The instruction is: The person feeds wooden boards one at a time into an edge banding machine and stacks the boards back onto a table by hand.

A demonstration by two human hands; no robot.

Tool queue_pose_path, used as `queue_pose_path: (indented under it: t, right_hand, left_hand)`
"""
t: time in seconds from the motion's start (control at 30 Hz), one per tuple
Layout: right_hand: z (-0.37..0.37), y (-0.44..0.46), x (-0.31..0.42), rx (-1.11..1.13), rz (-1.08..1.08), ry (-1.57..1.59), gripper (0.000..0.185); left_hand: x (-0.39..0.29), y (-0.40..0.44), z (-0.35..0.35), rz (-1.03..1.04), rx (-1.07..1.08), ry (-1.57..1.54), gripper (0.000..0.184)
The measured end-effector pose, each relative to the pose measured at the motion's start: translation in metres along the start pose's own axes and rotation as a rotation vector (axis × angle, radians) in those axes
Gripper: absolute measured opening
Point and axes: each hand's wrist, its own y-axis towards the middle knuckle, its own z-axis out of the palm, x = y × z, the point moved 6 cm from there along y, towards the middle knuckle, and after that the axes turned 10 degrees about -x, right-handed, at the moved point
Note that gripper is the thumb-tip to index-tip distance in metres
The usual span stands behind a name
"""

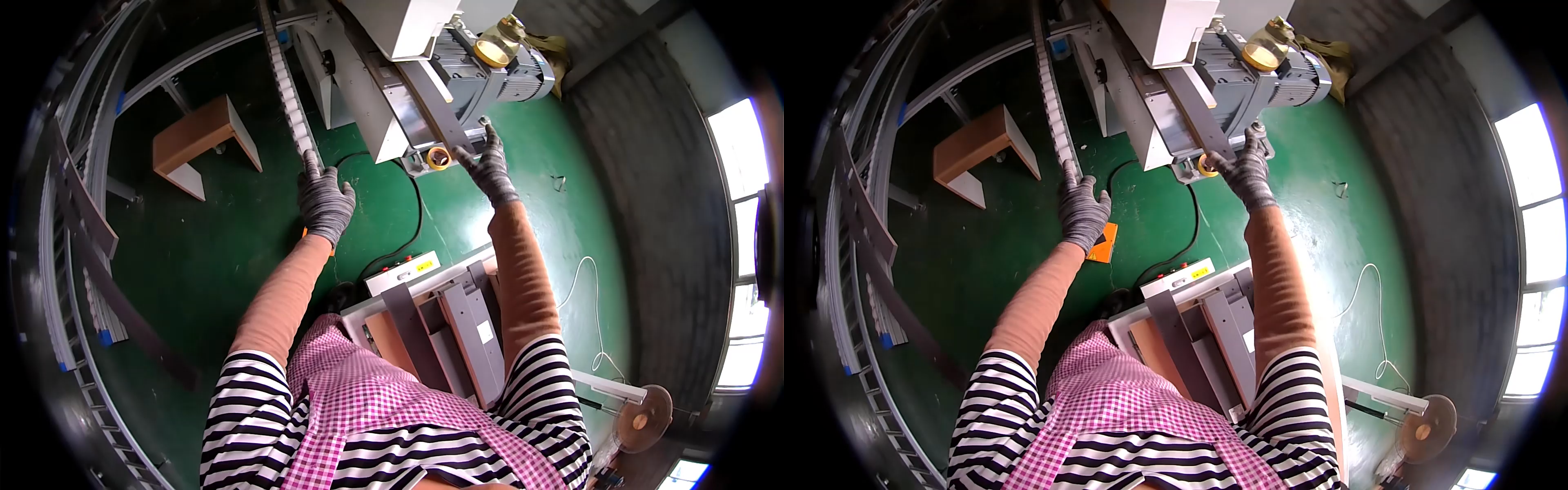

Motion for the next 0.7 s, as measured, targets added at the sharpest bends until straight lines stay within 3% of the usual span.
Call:
queue_pose_path:
  t: [0.23, 0.33, 0.43, 0.5, 0.6, 0.67, 0.7]
  right_hand:
    - [0.034, 0.032, 0.033, 0.085, 0.084, -0.132, 0.107]
    - [0.040, 0.030, 0.041, 0.260, 0.163, -0.252, 0.102]
    - [0.042, 0.017, 0.033, 0.354, 0.093, -0.062, 0.095]
    - [0.025, -0.008, 0.013, 0.308, 0.174, -0.097, 0.091]
    - [-0.003, -0.044, -0.020, 0.179, 0.054, -0.116, 0.091]
    - [-0.031, -0.085, -0.044, 0.215, 0.206, -0.062, 0.090]
    - [-0.048, -0.105, -0.052, 0.202, 0.230, -0.073, 0.090]
  left_hand:
    - [0.000, 0.000, 0.001, -0.002, 0.022, 0.002, 0.041]
    - [0.001, 0.000, 0.001, 0.007, 0.029, 0.025, 0.042]
    - [0.002, -0.001, 0.002, 0.022, -0.004, -0.001, 0.040]
    - [0.001, 0.000, 0.003, 0.012, 0.000, -0.027, 0.039]
    - [0.003, 0.001, 0.006, 0.030, -0.008, -0.045, 0.038]
    - [0.008, -0.003, 0.014, 0.102, -0.123, -0.073, 0.038]
    - [0.006, -0.003, 0.013, 0.071, -0.081, -0.018, 0.037]
